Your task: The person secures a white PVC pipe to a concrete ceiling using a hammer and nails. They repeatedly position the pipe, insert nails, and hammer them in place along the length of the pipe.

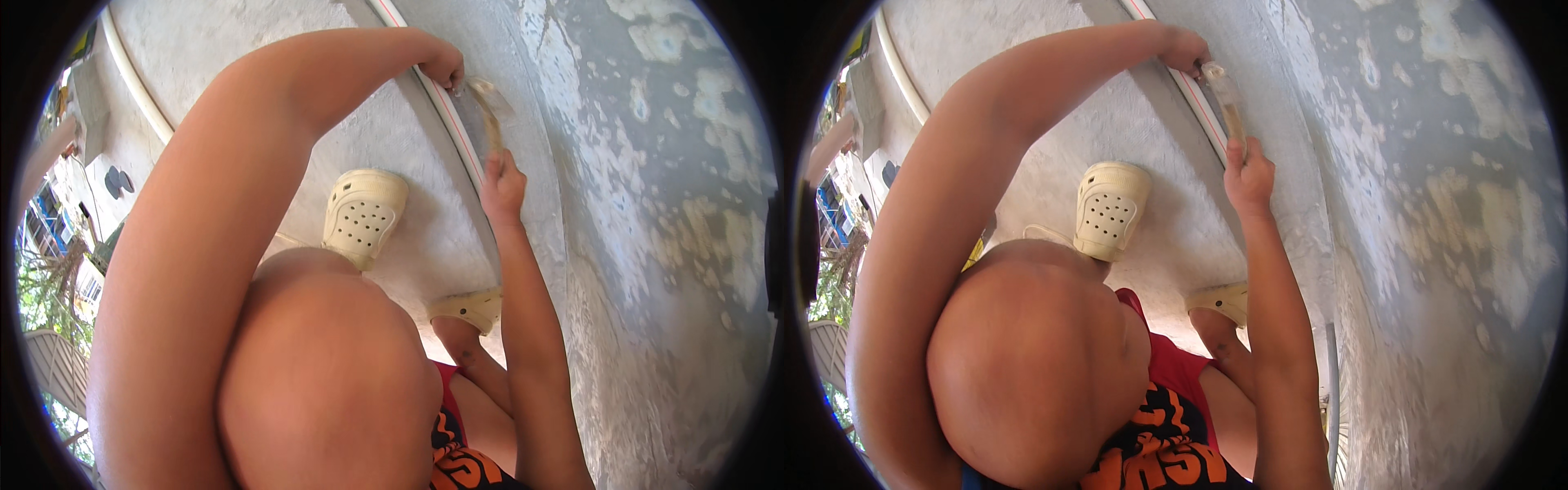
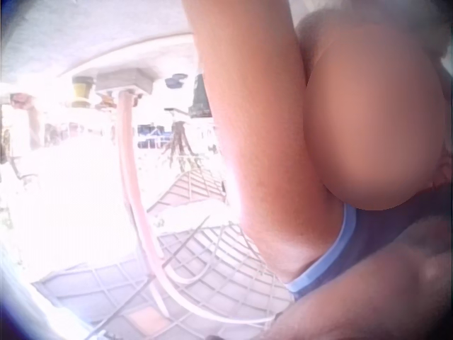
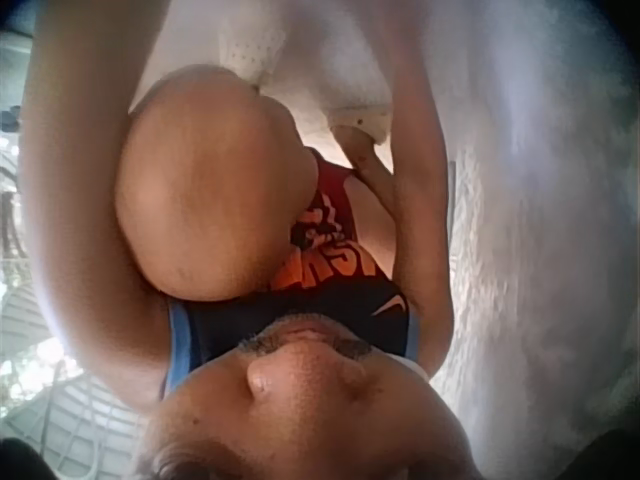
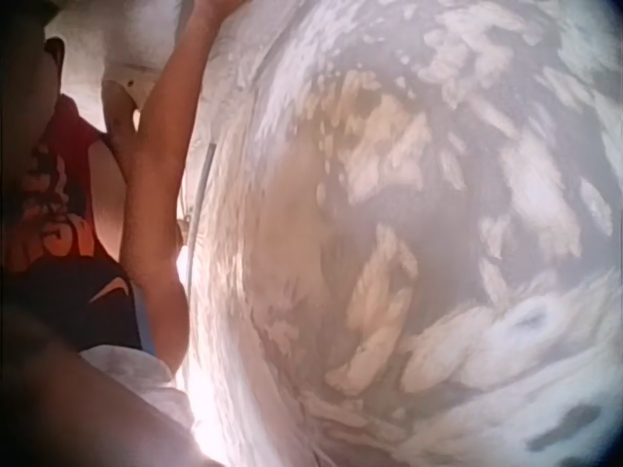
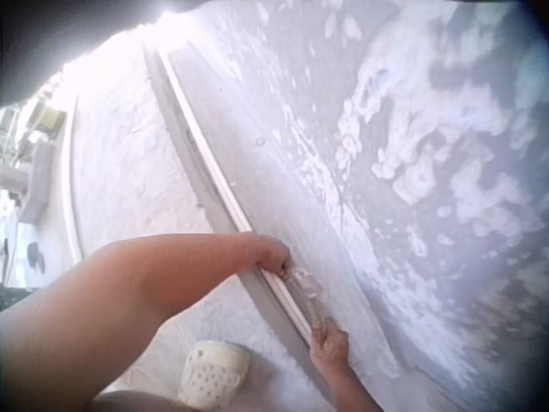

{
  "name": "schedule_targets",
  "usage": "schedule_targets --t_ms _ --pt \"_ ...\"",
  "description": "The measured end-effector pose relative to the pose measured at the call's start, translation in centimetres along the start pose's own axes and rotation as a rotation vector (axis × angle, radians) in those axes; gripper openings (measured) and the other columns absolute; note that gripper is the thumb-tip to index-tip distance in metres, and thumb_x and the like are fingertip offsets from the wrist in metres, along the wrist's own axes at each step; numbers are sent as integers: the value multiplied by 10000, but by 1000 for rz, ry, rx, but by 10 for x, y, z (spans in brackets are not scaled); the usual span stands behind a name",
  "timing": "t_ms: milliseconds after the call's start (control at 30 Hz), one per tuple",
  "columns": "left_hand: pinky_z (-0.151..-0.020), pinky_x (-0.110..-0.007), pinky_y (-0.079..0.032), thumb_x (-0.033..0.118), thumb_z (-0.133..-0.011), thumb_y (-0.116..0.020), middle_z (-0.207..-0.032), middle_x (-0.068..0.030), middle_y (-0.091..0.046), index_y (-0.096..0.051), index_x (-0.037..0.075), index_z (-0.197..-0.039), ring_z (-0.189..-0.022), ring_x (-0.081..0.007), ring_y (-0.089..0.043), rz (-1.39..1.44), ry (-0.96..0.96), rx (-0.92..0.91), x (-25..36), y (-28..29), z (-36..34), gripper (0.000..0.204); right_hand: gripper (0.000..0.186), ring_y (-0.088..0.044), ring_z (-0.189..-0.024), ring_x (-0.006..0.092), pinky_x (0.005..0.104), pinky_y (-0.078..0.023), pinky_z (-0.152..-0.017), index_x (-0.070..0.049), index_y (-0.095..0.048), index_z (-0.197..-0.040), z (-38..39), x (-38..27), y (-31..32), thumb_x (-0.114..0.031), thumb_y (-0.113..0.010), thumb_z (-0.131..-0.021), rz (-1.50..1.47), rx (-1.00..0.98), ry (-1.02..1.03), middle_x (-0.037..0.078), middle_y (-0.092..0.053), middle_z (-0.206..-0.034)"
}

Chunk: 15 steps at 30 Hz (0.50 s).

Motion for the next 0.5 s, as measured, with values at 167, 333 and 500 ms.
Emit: schedule_targets --t_ms 167,333,500 --pt "-909 -406 -523 218 -943 -684 -1078 -60 -759 -780 183 -1125 -1038 -265 -688 -47 -50 13 -9 -8 -1 209 619 -652 -713 488 498 -514 -646 -14 -629 -913 -14 9 -12 -599 -473 -1042 142 70 3 229 -657 -714" --pt "-925 -409 -518 212 -937 -690 -1092 -56 -759 -781 193 -1128 -1050 -262 -686 -3 -6 33 -3 -5 -7 213 691 -665 -839 522 543 -525 -725 -8 -663 -1002 -10 -4 15 -656 -424 -1030 -42 65 -30 284 -686 -812" --pt "-920 -416 -519 224 -932 -697 -1095 -60 -757 -780 191 -1122 -1053 -263 -684 -38 -13 11 -6 -7 -2 209 640 -654 -708 484 507 -508 -643 -14 -652 -983 -8 29 -10 -623 -461 -1036 197 -27 11 236 -649 -712"
Point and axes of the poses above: each hand's wrist, its own z-axis away from the middle knuckle, its own y-axis out of the back of the hand, x = y × z, the point moved 4 cm from there along -z, towards the middle knuckle
